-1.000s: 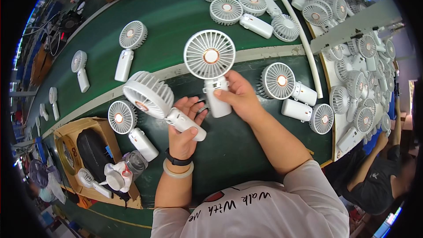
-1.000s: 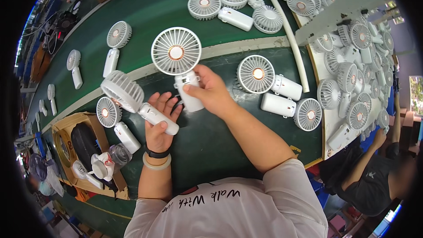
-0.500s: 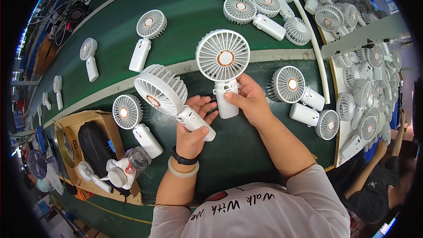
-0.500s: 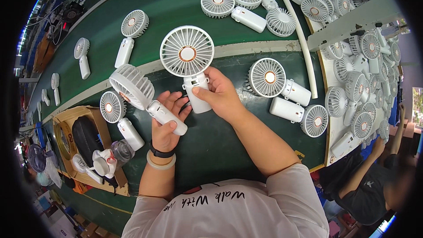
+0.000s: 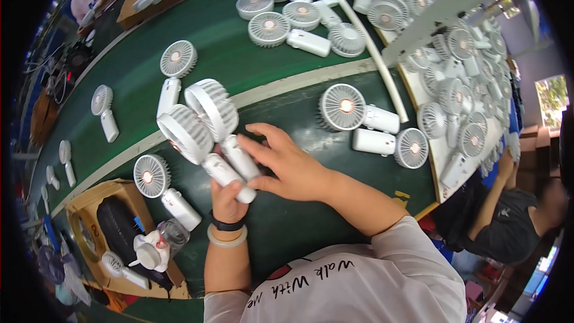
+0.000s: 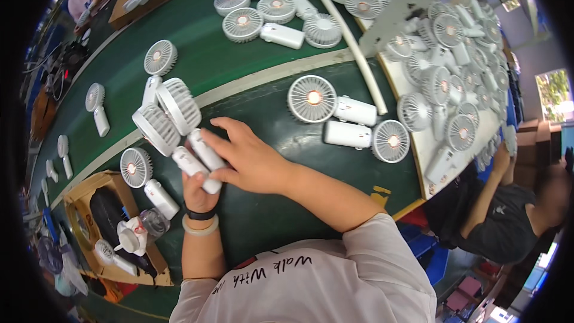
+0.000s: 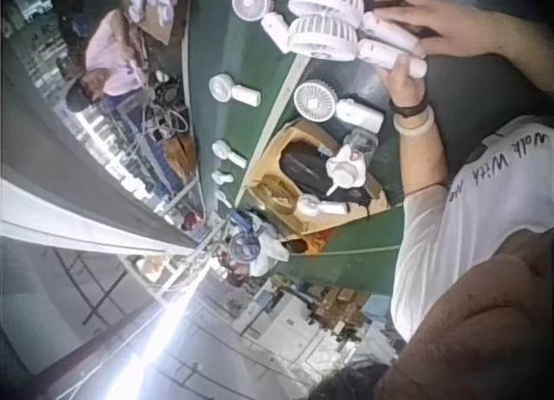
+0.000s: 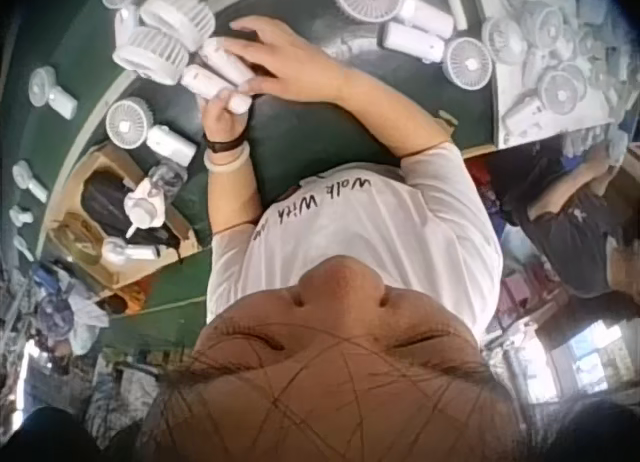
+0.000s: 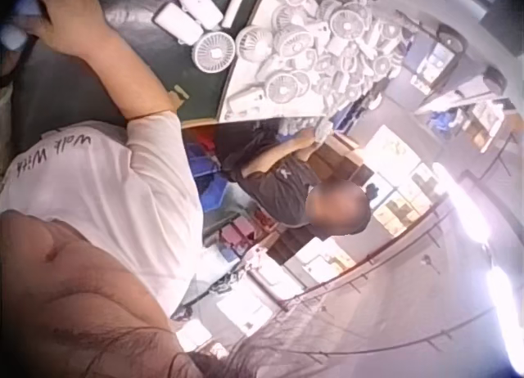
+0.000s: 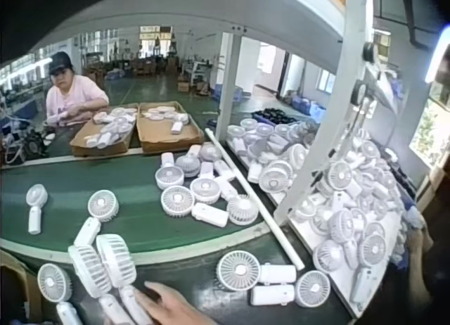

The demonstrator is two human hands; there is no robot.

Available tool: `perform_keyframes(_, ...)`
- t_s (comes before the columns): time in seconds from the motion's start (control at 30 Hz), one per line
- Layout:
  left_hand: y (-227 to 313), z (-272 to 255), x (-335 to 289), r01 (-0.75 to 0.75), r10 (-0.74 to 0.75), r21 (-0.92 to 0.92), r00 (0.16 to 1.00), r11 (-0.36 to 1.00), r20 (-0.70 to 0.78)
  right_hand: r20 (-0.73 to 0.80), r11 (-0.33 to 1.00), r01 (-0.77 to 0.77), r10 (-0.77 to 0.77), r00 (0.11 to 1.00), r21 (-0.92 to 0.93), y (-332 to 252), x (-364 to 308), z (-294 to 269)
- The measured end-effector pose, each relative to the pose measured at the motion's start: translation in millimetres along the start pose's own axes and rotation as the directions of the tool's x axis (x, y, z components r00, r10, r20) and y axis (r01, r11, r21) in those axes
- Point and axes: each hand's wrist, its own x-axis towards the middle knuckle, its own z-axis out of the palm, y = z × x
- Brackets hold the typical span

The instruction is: The person assembles white portable fans by picking up fan heads and bases from a green workbench and snapping them together. The person repeatedly handles multiple units, joining the components and placing the assembled fans on the table. A brief cleaning action with a cloth is performed on one fan before assembly continues.

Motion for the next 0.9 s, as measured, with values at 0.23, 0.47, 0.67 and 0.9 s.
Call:
perform_keyframes(0.23,-1,11,1,-0.013,0.010,0.067,0.999,0.998,0.035,-0.244,0.539,-0.407,0.350,0.905,-0.738,25,-75,-130)
perform_keyframes(0.47,-4,8,0,-0.021,0.019,0.078,0.999,0.997,0.027,-0.076,0.519,-0.312,0.426,0.902,-0.796,64,-68,-143)
perform_keyframes(0.67,3,4,1,-0.062,0.062,0.011,0.998,0.998,-0.012,0.308,0.063,-0.324,0.183,0.934,0.944,34,-26,-70)
perform_keyframes(0.9,8,4,0,-0.052,0.049,-0.123,0.998,0.991,-0.031,0.330,-0.339,-0.294,0.053,0.943,0.894,28,11,-15)
